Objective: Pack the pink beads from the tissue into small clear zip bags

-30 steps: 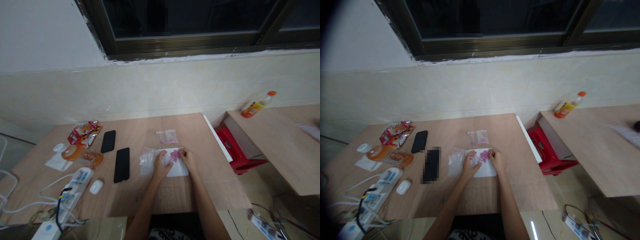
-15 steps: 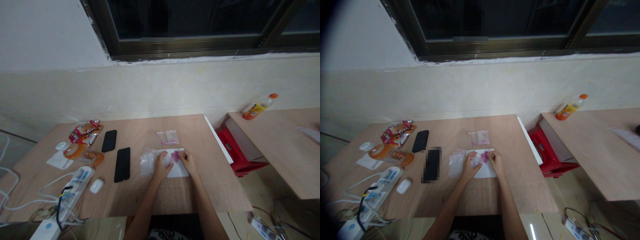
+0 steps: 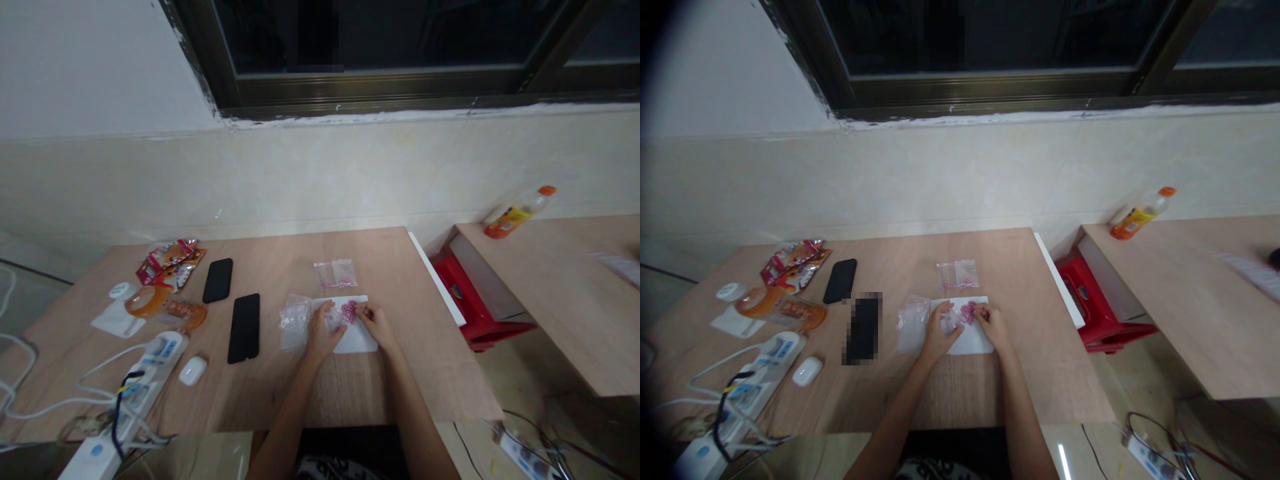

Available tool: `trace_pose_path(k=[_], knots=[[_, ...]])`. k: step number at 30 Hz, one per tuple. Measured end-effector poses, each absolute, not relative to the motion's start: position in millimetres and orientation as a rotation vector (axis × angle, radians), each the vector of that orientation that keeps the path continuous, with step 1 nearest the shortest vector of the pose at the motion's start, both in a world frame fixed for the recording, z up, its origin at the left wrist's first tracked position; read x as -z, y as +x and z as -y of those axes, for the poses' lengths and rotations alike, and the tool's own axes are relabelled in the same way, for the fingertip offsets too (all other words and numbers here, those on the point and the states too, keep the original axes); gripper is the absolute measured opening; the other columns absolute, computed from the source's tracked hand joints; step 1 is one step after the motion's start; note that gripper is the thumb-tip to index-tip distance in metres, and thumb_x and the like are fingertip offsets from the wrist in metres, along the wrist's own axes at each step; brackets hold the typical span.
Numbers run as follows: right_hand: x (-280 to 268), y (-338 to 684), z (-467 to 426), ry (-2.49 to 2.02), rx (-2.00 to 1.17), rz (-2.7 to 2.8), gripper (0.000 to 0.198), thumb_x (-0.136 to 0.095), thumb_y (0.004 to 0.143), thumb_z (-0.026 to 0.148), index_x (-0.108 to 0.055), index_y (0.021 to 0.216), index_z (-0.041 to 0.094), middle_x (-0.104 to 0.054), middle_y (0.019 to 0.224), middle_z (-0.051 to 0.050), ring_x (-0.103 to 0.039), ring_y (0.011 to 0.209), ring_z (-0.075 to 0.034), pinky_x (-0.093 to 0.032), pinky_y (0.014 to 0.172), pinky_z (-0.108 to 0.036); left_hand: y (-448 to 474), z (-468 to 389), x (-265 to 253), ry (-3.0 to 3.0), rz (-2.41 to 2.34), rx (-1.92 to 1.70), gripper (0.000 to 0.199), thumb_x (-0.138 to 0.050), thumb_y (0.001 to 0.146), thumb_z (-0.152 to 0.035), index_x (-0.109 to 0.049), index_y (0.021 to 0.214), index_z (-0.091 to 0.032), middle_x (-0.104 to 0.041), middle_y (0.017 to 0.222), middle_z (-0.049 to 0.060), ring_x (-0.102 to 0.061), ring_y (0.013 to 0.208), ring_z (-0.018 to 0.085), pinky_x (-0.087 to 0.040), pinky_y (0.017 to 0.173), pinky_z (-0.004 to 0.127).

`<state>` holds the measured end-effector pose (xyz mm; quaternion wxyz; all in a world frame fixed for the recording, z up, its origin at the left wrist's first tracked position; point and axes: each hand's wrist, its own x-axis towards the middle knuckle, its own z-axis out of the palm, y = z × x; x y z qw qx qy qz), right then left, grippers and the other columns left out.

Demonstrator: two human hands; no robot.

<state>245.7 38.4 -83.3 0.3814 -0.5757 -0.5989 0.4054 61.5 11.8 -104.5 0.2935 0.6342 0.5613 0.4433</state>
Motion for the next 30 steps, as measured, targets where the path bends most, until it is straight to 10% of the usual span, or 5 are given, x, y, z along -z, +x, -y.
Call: trace_pose_path(k=[30], knots=[[81.2,247.7,-40.1,-1.652,-0.874,1.579,0.032,-0.050,0.083,0.043,-0.068,0.086,0.017,-0.052,0.055,0.001,-0.049,0.052,-0.014,-0.033,0.052,-0.024,61.2,-11.8,105.7,1.703,-1.499,-1.178,0.069,-0.073,0.067,-0.022,-0.043,0.129,-0.024,-0.060,0.124,0.009,-0.059,0.112,0.025,-0.049,0.095,0.045]])
